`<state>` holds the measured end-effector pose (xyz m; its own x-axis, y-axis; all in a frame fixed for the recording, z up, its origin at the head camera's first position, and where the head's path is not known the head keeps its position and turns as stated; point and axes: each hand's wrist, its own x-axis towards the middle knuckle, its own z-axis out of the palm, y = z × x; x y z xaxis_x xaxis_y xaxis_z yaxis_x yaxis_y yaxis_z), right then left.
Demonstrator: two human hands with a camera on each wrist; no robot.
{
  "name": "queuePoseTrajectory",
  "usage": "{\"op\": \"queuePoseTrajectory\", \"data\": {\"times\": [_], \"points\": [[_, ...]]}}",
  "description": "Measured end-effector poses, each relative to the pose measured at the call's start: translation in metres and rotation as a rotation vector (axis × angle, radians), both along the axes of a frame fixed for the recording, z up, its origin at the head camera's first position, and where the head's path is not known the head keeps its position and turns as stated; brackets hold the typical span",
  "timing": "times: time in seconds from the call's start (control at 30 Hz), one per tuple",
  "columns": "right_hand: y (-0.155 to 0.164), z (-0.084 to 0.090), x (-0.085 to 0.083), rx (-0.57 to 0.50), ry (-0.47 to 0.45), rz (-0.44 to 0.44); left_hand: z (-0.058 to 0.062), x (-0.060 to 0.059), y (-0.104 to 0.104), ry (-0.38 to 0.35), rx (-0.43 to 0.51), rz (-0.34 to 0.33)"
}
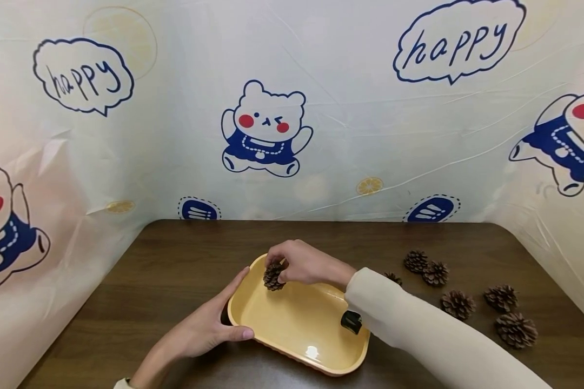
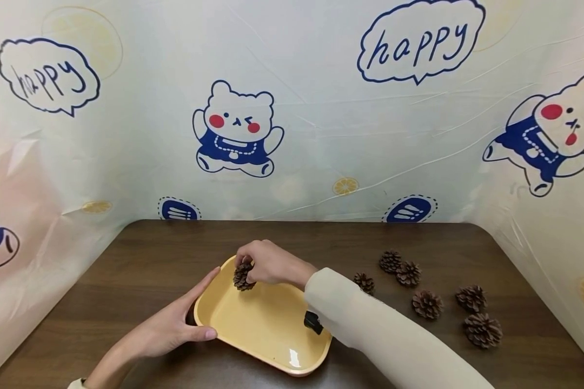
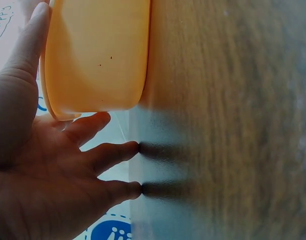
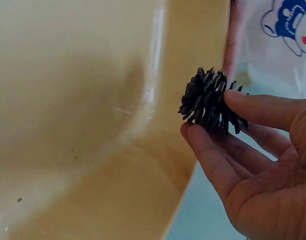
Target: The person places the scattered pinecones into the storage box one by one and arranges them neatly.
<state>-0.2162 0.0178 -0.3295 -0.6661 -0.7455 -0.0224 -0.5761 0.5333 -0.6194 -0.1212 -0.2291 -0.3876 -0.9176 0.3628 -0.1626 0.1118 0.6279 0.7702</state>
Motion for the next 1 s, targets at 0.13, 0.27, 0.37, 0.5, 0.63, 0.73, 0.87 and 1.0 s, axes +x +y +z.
{"op": "queuePoseTrajectory", "data": {"times": [0.13,0.27,0.37,0.5,0.63,0.73,0.87,1.0], "points": [[-0.007,-0.008,-0.004,0.012,-0.012,0.003,0.000,0.001,0.000,-0.002,0.000,-0.001],[-0.012,-0.016,-0.006,0.038,0.012,0.020,0.000,0.001,-0.001,0.008,0.004,-0.007],[-0.014,-0.023,-0.007,0.060,0.046,0.040,0.000,0.001,-0.001,0.012,0.004,-0.011],[-0.015,-0.031,-0.006,0.064,0.086,0.050,0.000,0.001,-0.001,0.020,0.010,-0.019],[-0.016,-0.036,-0.007,0.049,0.097,0.046,0.000,0.001,-0.001,0.022,0.012,-0.024],[-0.016,-0.038,-0.007,0.041,0.095,0.043,0.000,0.001,-0.001,0.012,0.009,-0.020],[-0.017,-0.041,-0.008,0.036,0.105,0.043,0.000,0.001,0.000,0.013,0.011,-0.020],[-0.017,-0.042,-0.008,0.050,0.118,0.035,0.000,0.001,-0.001,0.025,0.011,-0.024]]}}
